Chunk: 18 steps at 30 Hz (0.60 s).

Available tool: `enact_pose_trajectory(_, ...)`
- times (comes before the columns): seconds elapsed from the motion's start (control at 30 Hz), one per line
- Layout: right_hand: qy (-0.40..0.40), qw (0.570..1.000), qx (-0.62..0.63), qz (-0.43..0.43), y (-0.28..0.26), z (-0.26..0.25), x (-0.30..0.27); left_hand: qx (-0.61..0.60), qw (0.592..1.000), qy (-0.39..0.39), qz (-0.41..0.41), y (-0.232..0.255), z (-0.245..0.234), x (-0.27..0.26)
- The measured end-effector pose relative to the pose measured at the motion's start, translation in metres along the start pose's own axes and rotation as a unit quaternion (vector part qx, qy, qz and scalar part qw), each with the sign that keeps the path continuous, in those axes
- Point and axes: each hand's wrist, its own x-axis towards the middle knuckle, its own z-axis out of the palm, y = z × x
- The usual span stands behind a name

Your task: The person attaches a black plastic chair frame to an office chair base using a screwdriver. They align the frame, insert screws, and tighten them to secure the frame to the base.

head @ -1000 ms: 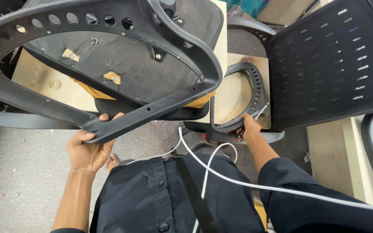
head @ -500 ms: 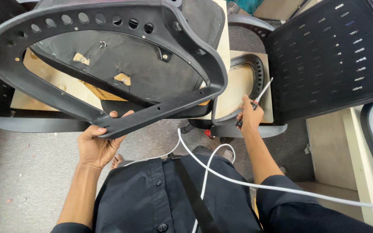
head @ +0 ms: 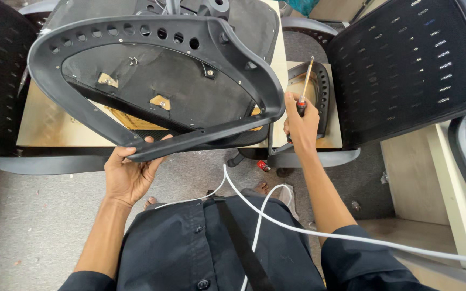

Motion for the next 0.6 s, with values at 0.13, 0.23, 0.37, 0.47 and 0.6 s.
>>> enact_pose_trajectory(0.13,-0.084,0.982,0.166,0.005,-0.013,0.0,-0.002,-0.017,0.999,0.026,-0.015,0.005,0.002,-0.005)
enact_pose_trajectory(0.23,-0.146,0.968,0.202,0.008,-0.029,0.002,-0.001,-0.011,0.998,0.061,-0.003,0.009,0.002,-0.008)
enact_pose_trajectory(0.37,-0.249,0.952,0.176,0.036,-0.054,0.014,0.002,0.008,0.995,0.095,0.01,0.01,-0.001,-0.014)
enact_pose_trajectory(0.47,-0.262,0.964,0.048,0.016,-0.066,0.023,-0.002,0.05,0.994,0.089,0.028,0.008,-0.005,-0.019)
enact_pose_trajectory(0.6,-0.245,0.957,-0.156,-0.011,-0.077,0.031,-0.008,0.126,0.984,0.096,0.077,0.017,-0.006,-0.023)
